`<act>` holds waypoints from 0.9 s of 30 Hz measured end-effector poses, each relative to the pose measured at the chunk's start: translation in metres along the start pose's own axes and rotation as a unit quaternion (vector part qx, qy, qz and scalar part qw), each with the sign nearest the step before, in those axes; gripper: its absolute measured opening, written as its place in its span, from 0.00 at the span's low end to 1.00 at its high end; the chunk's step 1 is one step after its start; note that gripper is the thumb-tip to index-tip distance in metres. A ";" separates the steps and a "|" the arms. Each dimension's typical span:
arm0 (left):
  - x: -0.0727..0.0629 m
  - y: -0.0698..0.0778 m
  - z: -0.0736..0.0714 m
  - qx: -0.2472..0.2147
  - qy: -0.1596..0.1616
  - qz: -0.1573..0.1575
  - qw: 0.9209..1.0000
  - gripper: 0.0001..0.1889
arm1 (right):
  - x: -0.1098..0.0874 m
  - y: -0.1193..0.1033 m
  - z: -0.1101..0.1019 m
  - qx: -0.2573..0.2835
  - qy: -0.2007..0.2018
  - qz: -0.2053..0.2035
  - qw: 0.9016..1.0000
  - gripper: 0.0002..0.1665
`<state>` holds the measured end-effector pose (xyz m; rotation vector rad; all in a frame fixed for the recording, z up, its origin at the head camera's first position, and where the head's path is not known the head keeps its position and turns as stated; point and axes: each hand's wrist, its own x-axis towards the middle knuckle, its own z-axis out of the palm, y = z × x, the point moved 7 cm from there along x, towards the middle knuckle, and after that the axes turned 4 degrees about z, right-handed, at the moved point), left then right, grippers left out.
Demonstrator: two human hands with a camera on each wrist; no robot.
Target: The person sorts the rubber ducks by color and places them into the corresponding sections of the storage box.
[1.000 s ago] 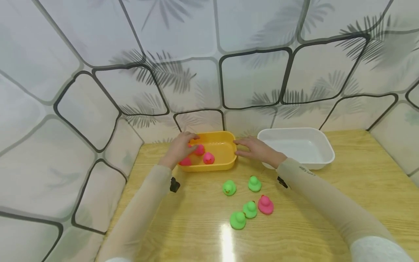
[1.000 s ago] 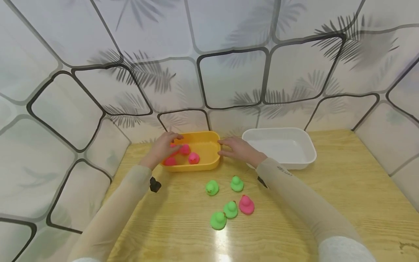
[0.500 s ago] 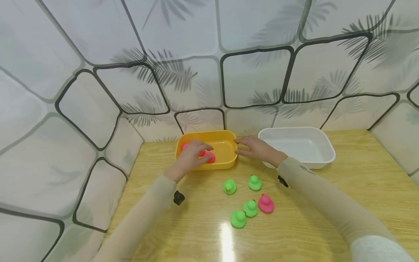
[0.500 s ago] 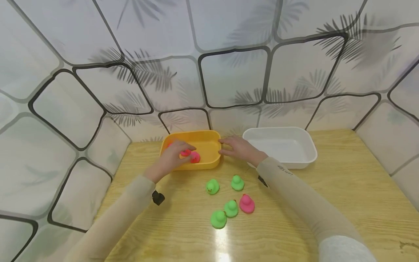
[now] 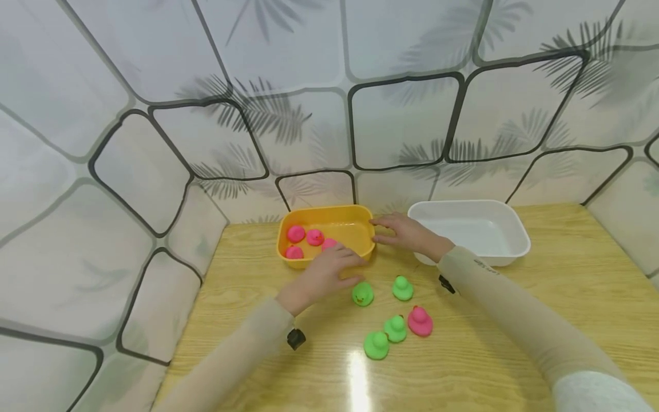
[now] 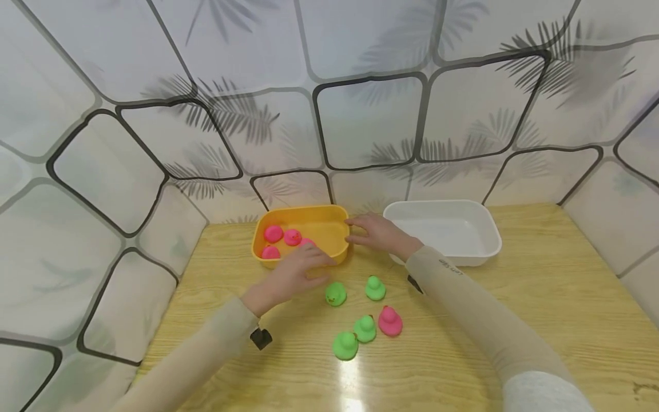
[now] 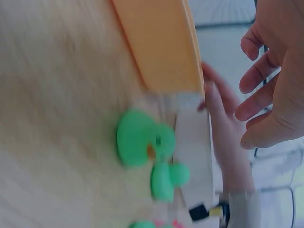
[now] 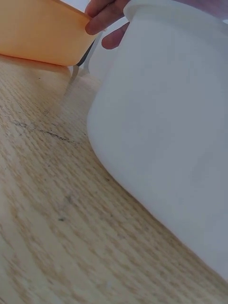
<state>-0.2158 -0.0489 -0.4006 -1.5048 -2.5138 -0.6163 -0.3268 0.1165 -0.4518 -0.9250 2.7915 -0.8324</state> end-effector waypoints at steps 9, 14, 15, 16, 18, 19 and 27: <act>0.013 0.042 0.029 0.016 -0.057 0.068 0.996 0.13 | 0.000 0.000 -0.001 0.000 0.006 -0.005 1.000 0.33; 0.020 0.057 0.046 0.041 -0.103 0.071 0.991 0.15 | -0.001 0.000 -0.001 0.003 0.004 0.000 1.000 0.33; 0.022 0.060 0.049 0.046 -0.107 0.074 0.990 0.15 | -0.001 0.000 -0.001 0.003 0.004 0.001 1.000 0.33; 0.024 0.062 0.052 0.050 -0.111 0.075 0.990 0.16 | -0.002 0.000 -0.001 0.002 0.004 0.003 1.000 0.33; 0.027 0.066 0.057 0.053 -0.117 0.077 0.989 0.16 | -0.002 0.000 0.000 0.003 0.003 0.005 1.000 0.34; 0.029 0.068 0.060 0.055 -0.121 0.079 0.988 0.16 | -0.002 0.000 -0.001 0.005 0.003 0.007 1.000 0.34; 0.038 0.076 0.082 0.088 -0.154 0.069 0.982 0.20 | -0.001 -0.001 -0.001 0.004 0.003 0.001 1.000 0.34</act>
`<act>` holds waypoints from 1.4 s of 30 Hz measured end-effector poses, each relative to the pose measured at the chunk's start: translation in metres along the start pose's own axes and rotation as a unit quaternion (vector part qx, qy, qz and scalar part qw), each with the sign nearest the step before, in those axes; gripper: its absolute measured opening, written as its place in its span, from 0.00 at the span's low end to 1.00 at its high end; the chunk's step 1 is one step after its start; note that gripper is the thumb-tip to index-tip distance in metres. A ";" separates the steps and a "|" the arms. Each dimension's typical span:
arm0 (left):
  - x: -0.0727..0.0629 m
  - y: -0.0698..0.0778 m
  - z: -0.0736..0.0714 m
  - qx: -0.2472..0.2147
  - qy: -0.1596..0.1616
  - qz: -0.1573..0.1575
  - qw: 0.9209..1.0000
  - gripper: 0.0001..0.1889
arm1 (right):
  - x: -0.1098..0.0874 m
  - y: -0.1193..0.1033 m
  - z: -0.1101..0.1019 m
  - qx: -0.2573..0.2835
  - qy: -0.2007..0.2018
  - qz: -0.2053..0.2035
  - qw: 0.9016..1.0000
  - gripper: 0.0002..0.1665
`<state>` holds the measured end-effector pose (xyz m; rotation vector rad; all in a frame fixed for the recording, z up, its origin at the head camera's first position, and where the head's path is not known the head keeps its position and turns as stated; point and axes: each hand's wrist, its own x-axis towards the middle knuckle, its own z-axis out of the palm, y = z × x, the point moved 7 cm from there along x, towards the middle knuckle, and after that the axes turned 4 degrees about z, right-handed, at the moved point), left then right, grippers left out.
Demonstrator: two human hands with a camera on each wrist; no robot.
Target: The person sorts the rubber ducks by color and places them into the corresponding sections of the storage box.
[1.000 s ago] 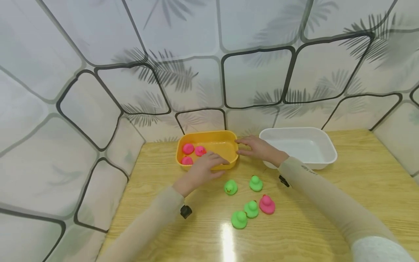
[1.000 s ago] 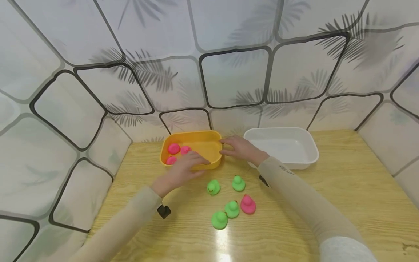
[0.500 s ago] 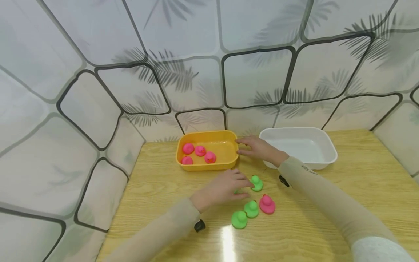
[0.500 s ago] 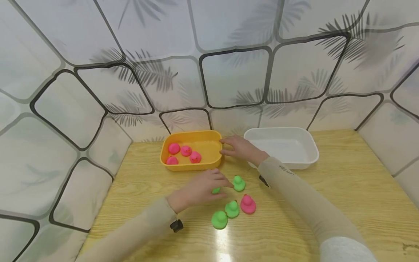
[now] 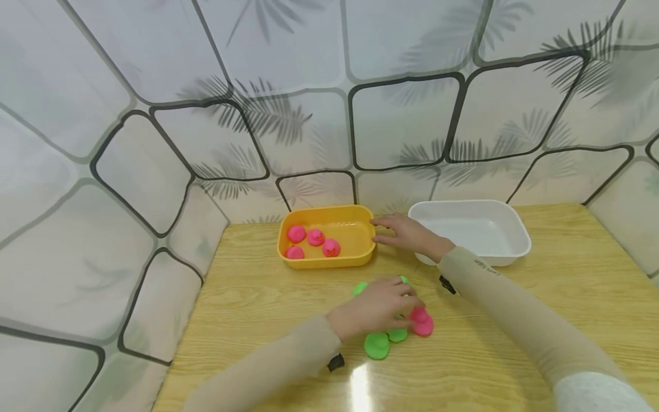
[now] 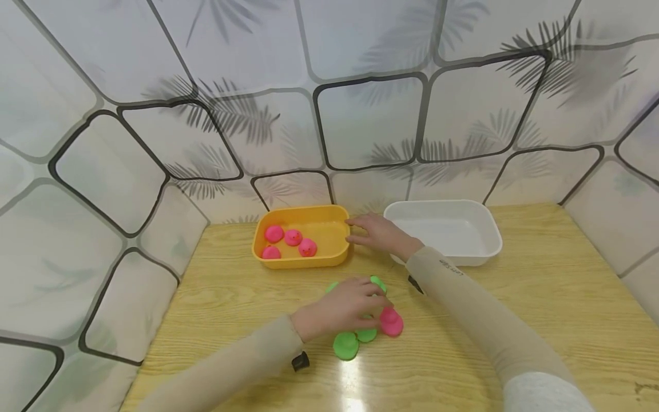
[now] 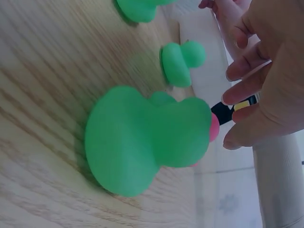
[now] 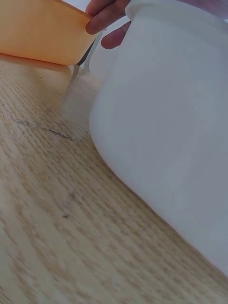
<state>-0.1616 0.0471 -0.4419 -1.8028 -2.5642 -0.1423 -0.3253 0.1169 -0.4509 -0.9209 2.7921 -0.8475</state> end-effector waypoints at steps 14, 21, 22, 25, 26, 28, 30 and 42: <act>0.017 0.008 0.008 0.000 -0.047 -0.009 0.999 0.18 | 0.000 0.001 -0.001 0.005 -0.007 0.013 1.000 0.34; 0.018 0.008 0.011 0.009 -0.057 -0.032 0.998 0.20 | -0.001 0.001 -0.001 0.007 -0.006 0.007 1.000 0.34; 0.018 0.008 0.011 0.012 -0.057 -0.037 0.998 0.20 | 0.000 0.001 0.000 0.006 -0.006 0.004 1.000 0.34; 0.019 0.007 0.013 0.025 -0.054 -0.046 0.997 0.21 | 0.000 0.001 0.000 0.006 -0.003 -0.001 1.000 0.34; 0.019 0.007 0.013 0.029 -0.053 -0.049 0.997 0.21 | 0.000 0.002 0.000 0.006 -0.002 -0.002 1.000 0.34; 0.020 0.007 0.014 0.039 -0.054 -0.051 0.997 0.21 | 0.000 0.002 0.000 0.006 -0.001 -0.002 1.000 0.34; 0.020 0.008 0.015 0.047 -0.057 -0.051 0.996 0.20 | 0.001 0.002 0.000 0.005 -0.001 -0.002 1.000 0.34; 0.020 0.009 0.012 0.028 -0.038 -0.034 0.998 0.17 | 0.001 0.003 0.001 0.013 -0.003 0.002 1.000 0.34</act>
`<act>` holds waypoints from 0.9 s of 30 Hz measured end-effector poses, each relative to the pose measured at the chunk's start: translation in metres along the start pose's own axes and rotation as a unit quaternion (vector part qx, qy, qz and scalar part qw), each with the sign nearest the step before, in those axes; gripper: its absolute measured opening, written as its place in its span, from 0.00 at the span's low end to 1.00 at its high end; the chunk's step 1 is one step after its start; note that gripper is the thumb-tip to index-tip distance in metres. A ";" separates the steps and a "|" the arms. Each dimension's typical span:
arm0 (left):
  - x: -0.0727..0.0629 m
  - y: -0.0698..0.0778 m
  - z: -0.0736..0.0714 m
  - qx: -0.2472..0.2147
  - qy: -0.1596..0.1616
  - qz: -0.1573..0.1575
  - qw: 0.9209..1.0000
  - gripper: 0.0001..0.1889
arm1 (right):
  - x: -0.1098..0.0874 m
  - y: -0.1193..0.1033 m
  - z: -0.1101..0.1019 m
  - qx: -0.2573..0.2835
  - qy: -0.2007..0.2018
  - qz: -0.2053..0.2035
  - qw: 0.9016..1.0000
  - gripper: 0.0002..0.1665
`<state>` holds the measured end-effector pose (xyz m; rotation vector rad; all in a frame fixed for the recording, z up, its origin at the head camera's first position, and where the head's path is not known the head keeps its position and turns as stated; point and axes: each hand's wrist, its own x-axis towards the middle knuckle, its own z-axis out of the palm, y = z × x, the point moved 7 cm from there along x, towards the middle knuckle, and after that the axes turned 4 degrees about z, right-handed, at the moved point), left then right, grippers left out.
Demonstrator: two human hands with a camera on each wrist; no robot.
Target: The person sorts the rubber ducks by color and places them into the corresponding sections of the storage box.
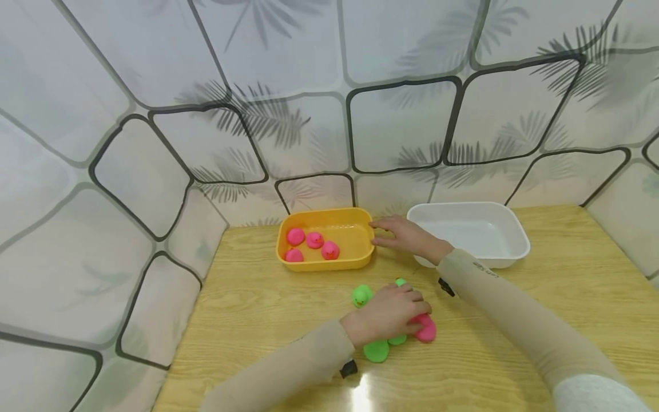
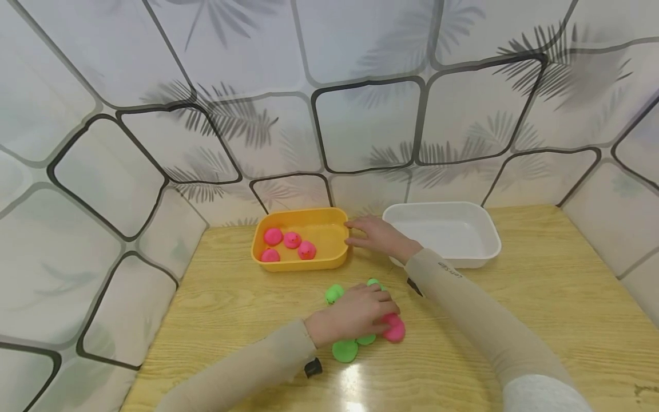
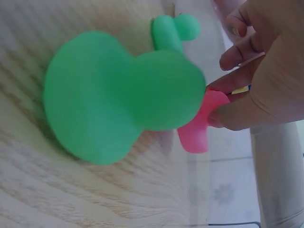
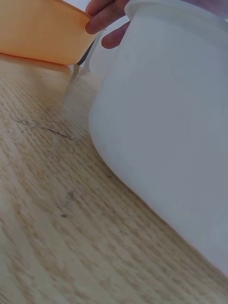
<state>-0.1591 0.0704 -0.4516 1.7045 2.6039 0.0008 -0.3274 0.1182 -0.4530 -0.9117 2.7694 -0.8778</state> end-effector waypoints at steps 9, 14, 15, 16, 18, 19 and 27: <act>-0.007 -0.004 -0.025 -0.013 0.036 0.022 0.999 0.17 | -0.002 0.000 0.000 -0.003 0.001 0.005 1.000 0.35; -0.020 -0.014 -0.037 -0.024 0.058 0.025 0.998 0.16 | 0.000 0.000 0.000 -0.007 0.005 -0.009 1.000 0.34; -0.023 -0.017 -0.039 -0.022 0.064 0.024 0.997 0.16 | 0.000 0.000 0.000 -0.009 0.007 -0.011 1.000 0.34; -0.027 -0.021 -0.041 -0.020 0.069 0.020 0.997 0.15 | 0.000 0.000 0.000 -0.010 0.008 -0.011 1.000 0.34; -0.034 -0.030 -0.045 -0.021 0.084 0.011 0.996 0.14 | 0.000 0.000 0.000 -0.012 0.009 -0.010 1.000 0.33; -0.038 -0.035 -0.046 -0.022 0.091 0.004 0.996 0.14 | 0.000 0.000 0.000 -0.014 0.009 -0.010 1.000 0.33; -0.074 -0.084 -0.060 -0.059 0.124 -0.070 0.988 0.15 | 0.001 -0.003 -0.001 -0.016 0.010 -0.018 1.000 0.32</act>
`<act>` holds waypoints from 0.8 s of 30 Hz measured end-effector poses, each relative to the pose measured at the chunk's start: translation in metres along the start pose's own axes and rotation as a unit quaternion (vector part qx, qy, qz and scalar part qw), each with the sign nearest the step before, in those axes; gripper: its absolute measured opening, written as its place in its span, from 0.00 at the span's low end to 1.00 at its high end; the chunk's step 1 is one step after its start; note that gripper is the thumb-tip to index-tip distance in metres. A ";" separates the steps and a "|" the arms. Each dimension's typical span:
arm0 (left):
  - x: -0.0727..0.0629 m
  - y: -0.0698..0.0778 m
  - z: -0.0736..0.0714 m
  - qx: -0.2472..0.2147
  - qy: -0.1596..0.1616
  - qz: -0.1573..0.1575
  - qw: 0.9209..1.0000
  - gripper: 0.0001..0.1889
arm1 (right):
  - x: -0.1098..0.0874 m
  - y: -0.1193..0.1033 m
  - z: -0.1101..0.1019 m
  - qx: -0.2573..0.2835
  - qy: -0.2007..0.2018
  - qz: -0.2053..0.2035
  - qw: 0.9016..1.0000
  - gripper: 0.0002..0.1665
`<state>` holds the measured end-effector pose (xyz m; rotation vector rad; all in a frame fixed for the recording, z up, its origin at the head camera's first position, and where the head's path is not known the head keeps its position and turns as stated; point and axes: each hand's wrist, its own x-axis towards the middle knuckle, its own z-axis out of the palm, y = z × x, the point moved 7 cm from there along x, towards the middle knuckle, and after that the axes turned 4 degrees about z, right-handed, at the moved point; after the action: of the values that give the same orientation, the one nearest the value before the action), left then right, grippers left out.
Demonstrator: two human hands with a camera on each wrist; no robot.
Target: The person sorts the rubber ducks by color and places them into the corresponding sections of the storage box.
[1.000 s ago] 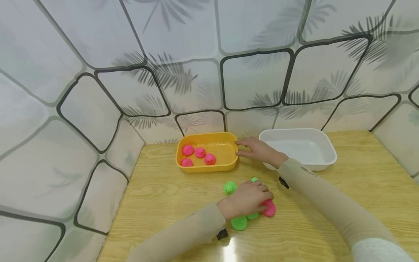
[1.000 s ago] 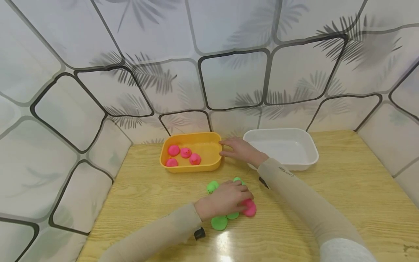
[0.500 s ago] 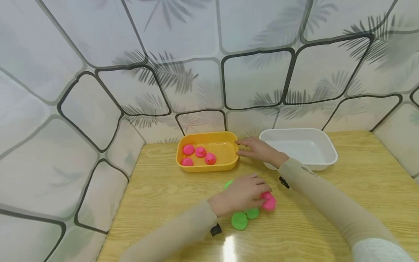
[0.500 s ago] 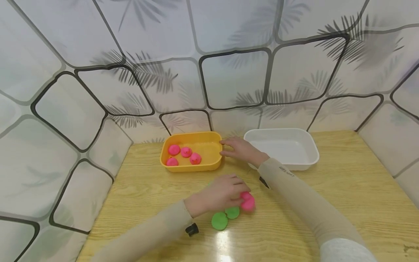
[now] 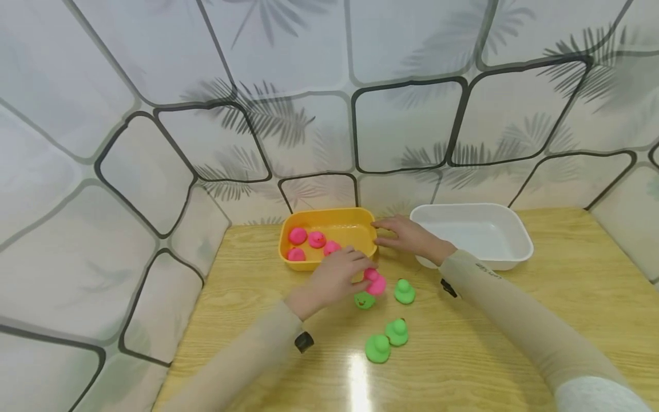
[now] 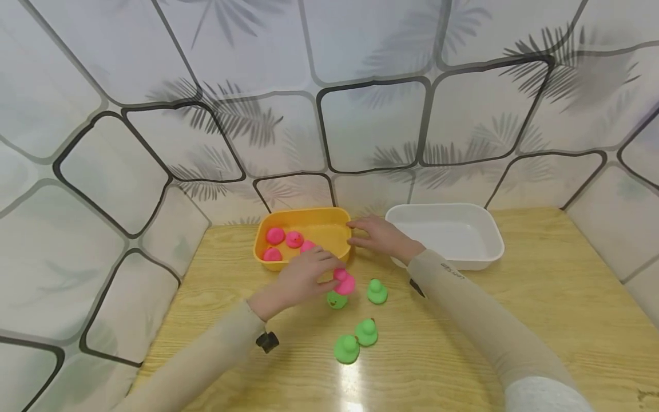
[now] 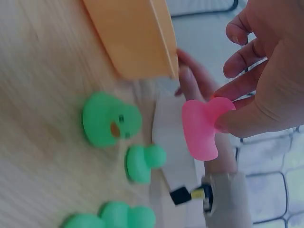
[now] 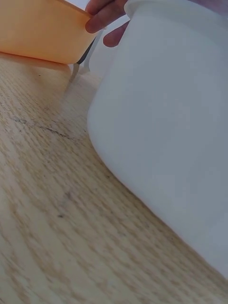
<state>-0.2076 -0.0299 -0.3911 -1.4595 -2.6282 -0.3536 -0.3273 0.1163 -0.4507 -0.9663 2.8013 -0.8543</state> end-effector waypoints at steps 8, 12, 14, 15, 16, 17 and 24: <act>-0.021 -0.053 -0.021 0.013 0.036 -0.054 0.998 0.14 | 0.001 0.002 -0.001 -0.003 -0.002 -0.001 1.000 0.32; -0.031 -0.076 -0.029 0.006 0.059 -0.078 0.995 0.14 | 0.001 0.000 -0.003 -0.011 -0.003 -0.005 1.000 0.32; -0.035 -0.086 -0.030 -0.003 0.065 -0.093 0.994 0.14 | 0.002 0.000 -0.003 -0.013 -0.005 -0.003 1.000 0.32; -0.037 -0.090 -0.030 -0.007 0.068 -0.100 0.993 0.14 | 0.002 0.000 -0.003 -0.013 -0.005 -0.001 1.000 0.32; -0.040 -0.094 -0.030 -0.009 0.068 -0.108 0.992 0.14 | 0.002 0.000 -0.003 -0.012 -0.007 0.002 1.000 0.32; -0.042 -0.098 -0.029 -0.013 0.068 -0.117 0.991 0.14 | 0.002 0.000 -0.003 -0.011 -0.009 0.005 1.000 0.32; -0.052 -0.121 -0.018 -0.021 0.058 -0.171 0.983 0.14 | 0.000 0.000 -0.001 -0.004 -0.010 0.008 1.000 0.32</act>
<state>-0.2824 -0.1389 -0.4021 -0.9578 -2.7833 -0.5130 -0.3280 0.1170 -0.4497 -0.9475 2.7935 -0.8259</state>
